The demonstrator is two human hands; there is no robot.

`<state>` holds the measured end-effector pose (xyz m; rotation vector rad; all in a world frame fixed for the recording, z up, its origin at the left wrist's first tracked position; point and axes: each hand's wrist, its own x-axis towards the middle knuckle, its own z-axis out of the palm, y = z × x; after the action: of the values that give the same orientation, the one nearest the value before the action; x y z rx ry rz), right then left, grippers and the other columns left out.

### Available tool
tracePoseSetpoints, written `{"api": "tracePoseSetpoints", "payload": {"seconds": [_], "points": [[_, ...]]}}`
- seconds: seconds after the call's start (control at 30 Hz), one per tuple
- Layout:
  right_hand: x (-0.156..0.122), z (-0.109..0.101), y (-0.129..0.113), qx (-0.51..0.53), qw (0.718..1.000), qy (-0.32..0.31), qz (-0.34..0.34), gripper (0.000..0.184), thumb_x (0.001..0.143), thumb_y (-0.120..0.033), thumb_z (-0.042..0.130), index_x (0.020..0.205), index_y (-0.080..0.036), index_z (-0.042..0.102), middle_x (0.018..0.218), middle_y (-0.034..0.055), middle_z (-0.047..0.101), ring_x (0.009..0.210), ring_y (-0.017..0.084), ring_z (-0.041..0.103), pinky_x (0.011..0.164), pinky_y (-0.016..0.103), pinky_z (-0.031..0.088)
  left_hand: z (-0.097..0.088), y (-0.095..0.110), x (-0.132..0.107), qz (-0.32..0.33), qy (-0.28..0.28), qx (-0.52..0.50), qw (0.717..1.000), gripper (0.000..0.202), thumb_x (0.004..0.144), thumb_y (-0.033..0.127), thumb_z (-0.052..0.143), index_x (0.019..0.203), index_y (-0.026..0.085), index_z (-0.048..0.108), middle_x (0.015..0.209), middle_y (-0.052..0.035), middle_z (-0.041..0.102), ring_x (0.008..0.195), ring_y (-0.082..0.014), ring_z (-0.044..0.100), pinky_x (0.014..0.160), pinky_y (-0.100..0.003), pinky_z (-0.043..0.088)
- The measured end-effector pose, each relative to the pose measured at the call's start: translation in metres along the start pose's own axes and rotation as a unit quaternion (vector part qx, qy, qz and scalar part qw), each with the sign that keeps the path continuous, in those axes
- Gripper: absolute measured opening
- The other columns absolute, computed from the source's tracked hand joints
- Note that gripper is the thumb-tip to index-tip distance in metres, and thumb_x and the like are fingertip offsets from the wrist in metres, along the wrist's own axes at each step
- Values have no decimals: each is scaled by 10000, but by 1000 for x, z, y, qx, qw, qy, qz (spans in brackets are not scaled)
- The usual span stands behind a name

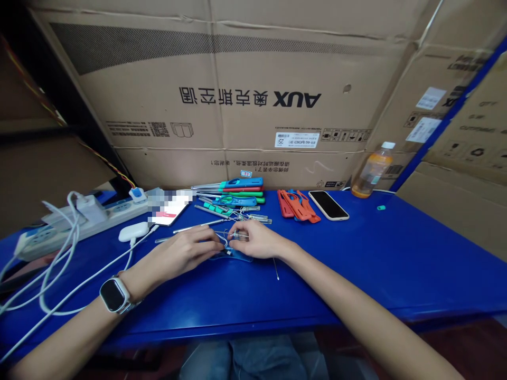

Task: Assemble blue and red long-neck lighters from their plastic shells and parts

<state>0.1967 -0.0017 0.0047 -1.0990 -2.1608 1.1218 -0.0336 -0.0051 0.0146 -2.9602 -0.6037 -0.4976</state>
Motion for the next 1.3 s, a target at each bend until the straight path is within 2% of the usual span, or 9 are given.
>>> {"api": "tracePoseSetpoints", "payload": {"seconds": [0.1, 0.2, 0.33, 0.5, 0.7, 0.9, 1.0, 1.1, 1.3], "points": [[-6, 5, -1, -102, 994, 44, -15, 177, 872, -247, 569, 1027, -177, 616, 648, -45, 541, 568, 107, 452, 572, 233, 347, 3, -2, -1, -18, -15, -29, 999, 302, 1024, 236, 412, 935, 170, 693, 862, -59, 606, 801, -169, 577, 734, -285, 475], [-11, 9, -6, -188, 979, 68, -36, 161, 903, -255, 545, 1032, -197, 623, 644, -41, 581, 572, 116, 485, 655, 272, 365, 6, -2, -4, -34, -28, -38, 998, 297, 1019, 234, 424, 902, 172, 690, 838, -50, 585, 769, -163, 563, 703, -271, 450], [-16, 13, -9, -247, 963, 98, -54, 148, 910, -250, 558, 1028, -200, 632, 787, 2, 683, 723, 159, 586, 809, 341, 370, 8, 0, -9, -44, -34, -48, 997, 286, 1016, 215, 426, 895, 163, 680, 829, -49, 574, 770, -164, 558, 692, -267, 442], [-21, 18, -8, -273, 950, 126, -83, 158, 907, -203, 557, 1047, -192, 630, 1024, 51, 715, 958, 209, 637, 874, 365, 359, 8, 3, -10, -32, -36, -40, 998, 304, 1012, 188, 405, 899, 158, 685, 859, -64, 589, 794, -172, 558, 722, -281, 466], [-27, 19, -1, -291, 944, 127, -95, 188, 934, -202, 529, 1093, -197, 628, 1073, 62, 703, 1018, 210, 617, 898, 375, 362, 7, 9, -8, -11, -35, -9, 999, 296, 1002, 152, 391, 914, 161, 674, 835, -54, 577, 732, -172, 534, 763, -318, 485], [-32, 22, 1, -298, 941, 137, -80, 190, 950, -198, 492, 1100, -194, 610, 1110, 84, 686, 1044, 224, 601, 920, 399, 364, 7, 13, -7, 1, -44, 9, 999, 251, 971, 127, 432, 1033, 166, 671, 908, -72, 585, 790, -191, 546, 799, -338, 491], [-32, 28, 0, -290, 945, 141, -65, 214, 964, -211, 466, 1150, -187, 569, 1165, 101, 654, 1080, 233, 577, 935, 408, 375, 8, 16, -6, -2, -47, 2, 999, 240, 955, 117, 442, 1011, 157, 672, 938, -85, 591, 829, -202, 554, 794, -342, 496], [-32, 32, -1, -277, 951, 133, -40, 230, 982, -273, 460, 1186, -191, 530, 1206, 105, 619, 1115, 245, 545, 951, 431, 384, 8, 18, -5, -6, -44, -9, 999, 241, 964, 141, 436, 964, 150, 676, 948, -93, 597, 834, -201, 559, 803, -350, 502], [-32, 29, -3, -284, 955, 82, -33, 282, 1002, -289, 419, 1258, -189, 481, 1232, 129, 568, 1121, 269, 503, 951, 471, 387, 11, 15, -6, -11, -29, -65, 997, 289, 989, 187, 427, 1141, 173, 672, 998, -95, 613, 900, -196, 588, 843, -344, 517]]}}
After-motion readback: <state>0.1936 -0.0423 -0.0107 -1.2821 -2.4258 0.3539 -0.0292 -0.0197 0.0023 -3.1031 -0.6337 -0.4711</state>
